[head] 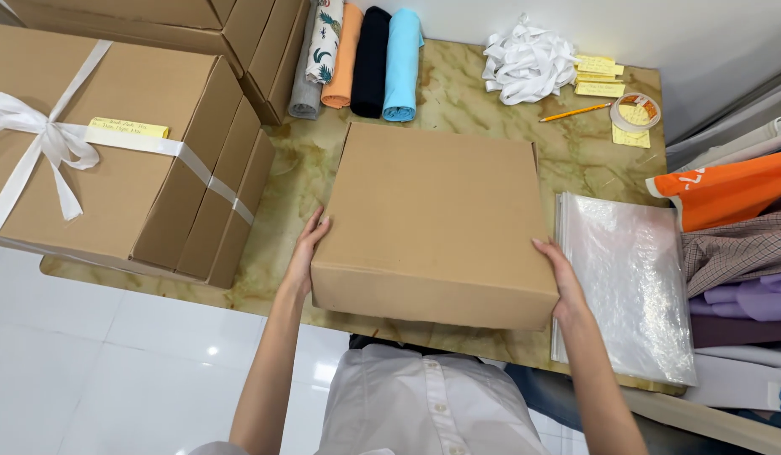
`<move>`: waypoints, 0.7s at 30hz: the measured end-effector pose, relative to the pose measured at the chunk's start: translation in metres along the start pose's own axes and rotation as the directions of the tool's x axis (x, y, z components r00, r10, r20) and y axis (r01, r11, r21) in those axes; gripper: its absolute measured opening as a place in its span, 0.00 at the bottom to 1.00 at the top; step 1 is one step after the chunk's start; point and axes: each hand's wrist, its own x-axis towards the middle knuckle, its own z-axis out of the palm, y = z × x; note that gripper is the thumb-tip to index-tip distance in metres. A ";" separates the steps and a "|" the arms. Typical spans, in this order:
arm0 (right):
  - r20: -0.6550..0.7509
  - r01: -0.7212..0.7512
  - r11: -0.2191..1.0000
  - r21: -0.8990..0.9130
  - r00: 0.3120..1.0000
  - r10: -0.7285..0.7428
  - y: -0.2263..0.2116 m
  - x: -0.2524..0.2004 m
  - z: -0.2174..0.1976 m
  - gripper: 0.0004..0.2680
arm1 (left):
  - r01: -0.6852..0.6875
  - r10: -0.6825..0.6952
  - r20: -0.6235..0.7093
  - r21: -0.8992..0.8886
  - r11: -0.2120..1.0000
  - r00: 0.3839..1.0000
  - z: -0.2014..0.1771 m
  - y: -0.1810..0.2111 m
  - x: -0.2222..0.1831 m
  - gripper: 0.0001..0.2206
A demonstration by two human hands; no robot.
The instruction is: Packing an item into a cardboard box and tying a decorative ribbon around it
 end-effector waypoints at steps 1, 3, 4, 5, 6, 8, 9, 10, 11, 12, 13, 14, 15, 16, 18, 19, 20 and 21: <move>0.000 -0.005 1.000 0.000 1.000 0.005 0.010 0.012 -0.010 0.33 | 0.004 -0.004 -0.003 0.002 1.000 1.000 -0.005 -0.004 0.007 0.35; 0.024 -0.108 0.987 0.119 0.994 0.106 0.023 0.041 -0.028 0.25 | 0.062 -0.059 -0.069 0.051 0.997 0.996 -0.014 -0.006 0.024 0.36; 0.031 -0.106 0.987 0.119 0.994 0.103 0.027 0.048 -0.035 0.25 | 0.057 -0.053 -0.073 0.051 0.997 0.996 -0.009 0.004 0.017 0.36; 0.064 -0.105 0.981 0.164 0.993 0.096 0.031 0.055 -0.043 0.20 | 0.114 -0.110 -0.079 0.051 0.992 0.991 -0.005 0.014 0.011 0.39; 0.093 -0.109 0.972 0.207 0.992 0.091 0.036 0.061 -0.053 0.15 | 0.177 -0.172 -0.084 0.049 0.983 0.981 0.001 0.022 0.003 0.42; 0.091 -0.071 0.974 0.217 0.994 0.053 0.032 0.066 -0.059 0.15 | 0.158 -0.153 -0.090 0.049 0.986 0.984 -0.003 0.023 0.012 0.41; 0.087 -0.032 0.973 0.228 0.996 0.013 0.030 0.068 -0.062 0.16 | 0.139 -0.134 -0.092 0.051 0.989 0.987 -0.004 0.023 0.016 0.41; 0.089 -0.032 0.974 0.225 0.996 0.012 0.021 0.054 -0.059 0.16 | 0.138 -0.133 -0.094 0.048 0.989 0.987 -0.006 0.021 0.016 0.41; 0.093 0.103 0.961 0.256 0.987 -0.131 0.012 0.039 -0.055 0.21 | 0.052 -0.051 -0.071 0.016 0.999 0.996 -0.007 0.019 0.015 0.39; 0.094 0.235 0.928 0.289 0.958 -0.272 0.004 0.025 -0.052 0.26 | -0.036 0.035 -0.052 -0.017 0.999 0.998 -0.009 0.018 0.015 0.37; 0.097 0.236 0.928 0.288 0.957 -0.273 -0.001 0.014 -0.048 0.26 | -0.038 0.037 -0.054 -0.019 0.999 0.998 -0.006 0.019 0.009 0.37; 0.143 0.383 0.881 0.278 0.890 -0.432 -0.005 0.003 -0.043 0.27 | -0.199 0.202 0.062 -0.049 0.979 0.977 -0.004 0.020 0.002 0.34; 0.188 0.520 0.808 0.277 0.795 -0.576 -0.009 -0.008 -0.038 0.27 | -0.349 0.361 0.172 -0.096 0.932 0.916 -0.003 0.021 -0.006 0.31; 0.190 0.520 0.807 0.279 0.794 -0.577 -0.006 -0.007 -0.037 0.27 | -0.352 0.364 0.170 -0.095 0.931 0.916 -0.004 0.016 -0.003 0.31; 0.167 0.597 0.778 0.197 0.762 -0.626 -0.001 -0.003 -0.034 0.26 | -0.580 0.547 0.244 0.087 0.810 0.801 -0.007 0.007 0.003 0.30; 0.168 0.599 0.775 0.201 0.758 -0.630 -0.002 -0.001 -0.035 0.26 | -0.585 0.552 0.244 0.088 0.806 0.798 -0.005 0.009 0.001 0.30; 0.124 0.600 0.780 0.180 0.772 -0.623 -0.004 0.002 -0.037 0.24 | -0.561 0.528 0.219 0.131 0.817 0.821 -0.002 0.011 -0.001 0.25; 0.080 0.599 0.784 0.160 0.784 -0.615 -0.005 0.005 -0.039 0.22 | -0.535 0.504 0.193 0.173 0.827 0.842 0.000 0.012 -0.003 0.20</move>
